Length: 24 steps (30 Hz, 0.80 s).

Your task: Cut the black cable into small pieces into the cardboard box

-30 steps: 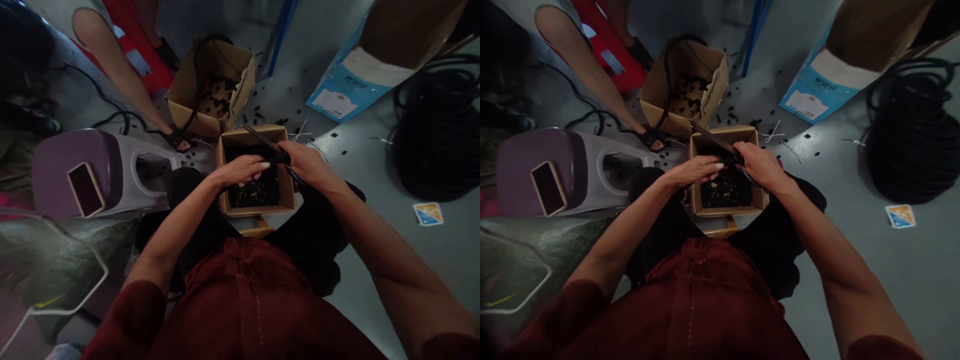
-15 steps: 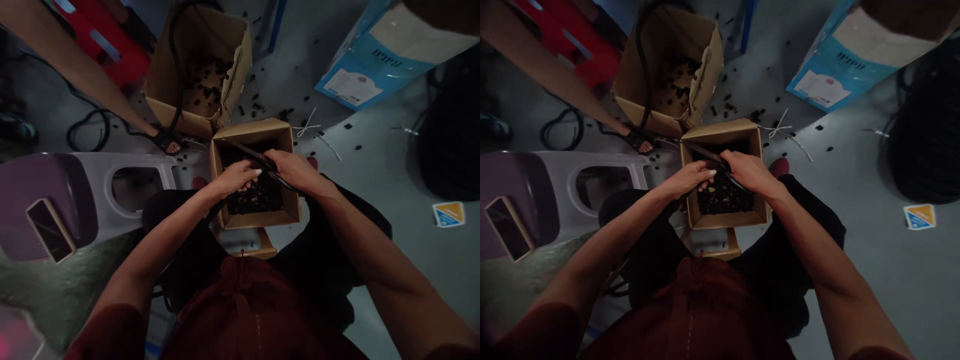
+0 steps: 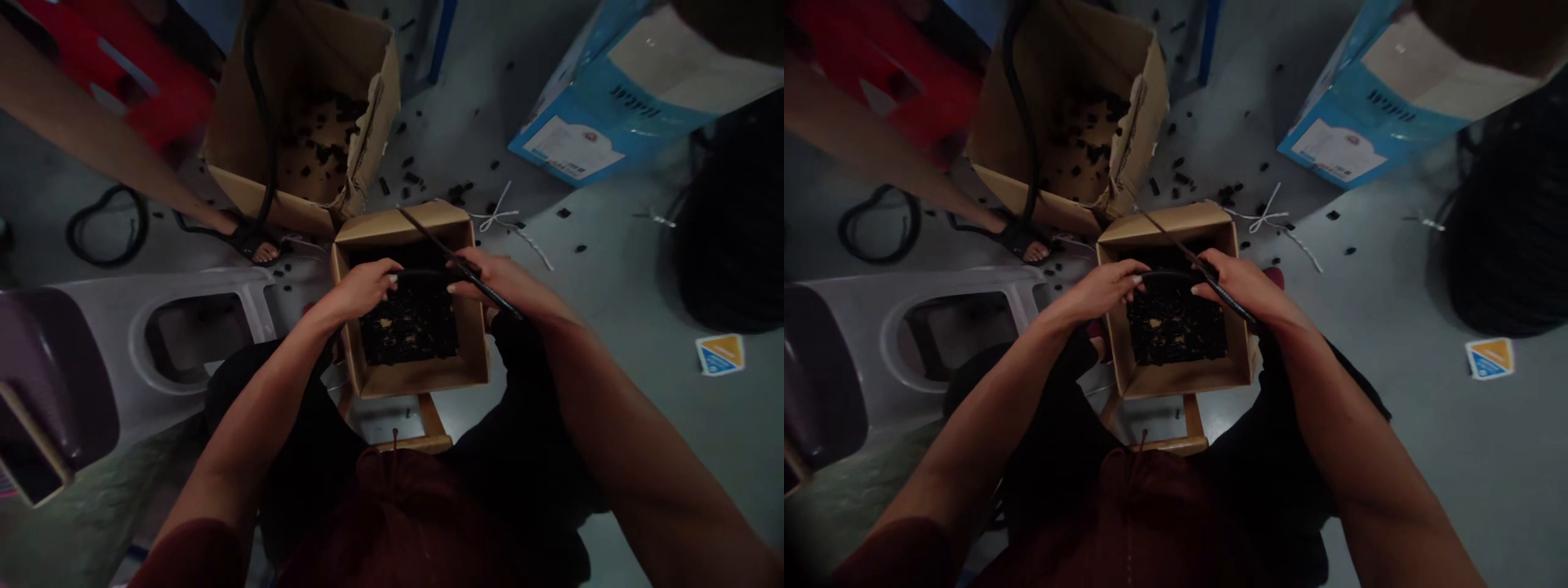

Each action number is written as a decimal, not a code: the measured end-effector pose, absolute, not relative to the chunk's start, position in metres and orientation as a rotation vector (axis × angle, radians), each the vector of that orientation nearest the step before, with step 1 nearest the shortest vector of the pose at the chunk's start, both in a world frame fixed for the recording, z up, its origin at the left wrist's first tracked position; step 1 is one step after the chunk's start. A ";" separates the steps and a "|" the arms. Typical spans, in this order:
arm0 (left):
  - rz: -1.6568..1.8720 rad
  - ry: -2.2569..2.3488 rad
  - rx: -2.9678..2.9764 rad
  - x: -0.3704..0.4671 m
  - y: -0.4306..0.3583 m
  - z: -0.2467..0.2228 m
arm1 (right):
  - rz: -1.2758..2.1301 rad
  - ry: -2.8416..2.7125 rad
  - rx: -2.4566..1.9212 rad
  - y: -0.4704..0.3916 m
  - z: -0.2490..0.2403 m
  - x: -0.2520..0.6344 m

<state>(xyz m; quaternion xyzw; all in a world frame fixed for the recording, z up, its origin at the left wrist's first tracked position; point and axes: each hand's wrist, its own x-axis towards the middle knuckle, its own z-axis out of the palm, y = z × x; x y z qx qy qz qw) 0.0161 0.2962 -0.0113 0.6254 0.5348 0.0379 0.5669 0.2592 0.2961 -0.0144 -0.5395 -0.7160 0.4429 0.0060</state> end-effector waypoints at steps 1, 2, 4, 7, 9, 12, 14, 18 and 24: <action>0.067 1.263 1.550 0.016 0.299 -0.011 | 1.368 -2.186 -1.675 0.298 -0.015 0.258; 0.048 1.255 1.628 0.017 0.302 -0.011 | 1.331 -2.140 -1.677 0.300 -0.016 0.257; 0.034 1.222 1.761 0.021 0.306 -0.009 | 1.251 -2.071 -1.692 0.303 -0.018 0.253; 0.039 1.249 1.895 0.027 0.308 -0.005 | 1.205 -1.978 -1.713 0.306 -0.018 0.247; 0.024 1.294 1.962 0.030 0.307 -0.002 | 1.216 -1.915 -1.706 0.307 -0.018 0.242; -0.008 1.281 2.079 0.032 0.304 0.002 | 1.275 -1.857 -1.671 0.307 -0.017 0.237; -0.024 1.249 2.134 0.033 0.303 0.002 | 1.322 -1.849 -1.652 0.306 -0.015 0.235; -0.008 1.239 2.072 0.034 0.303 -0.002 | 1.374 -1.895 -1.659 0.306 -0.011 0.232; 0.190 1.421 1.684 0.033 0.303 0.001 | 1.374 -1.750 -1.751 0.308 -0.011 0.228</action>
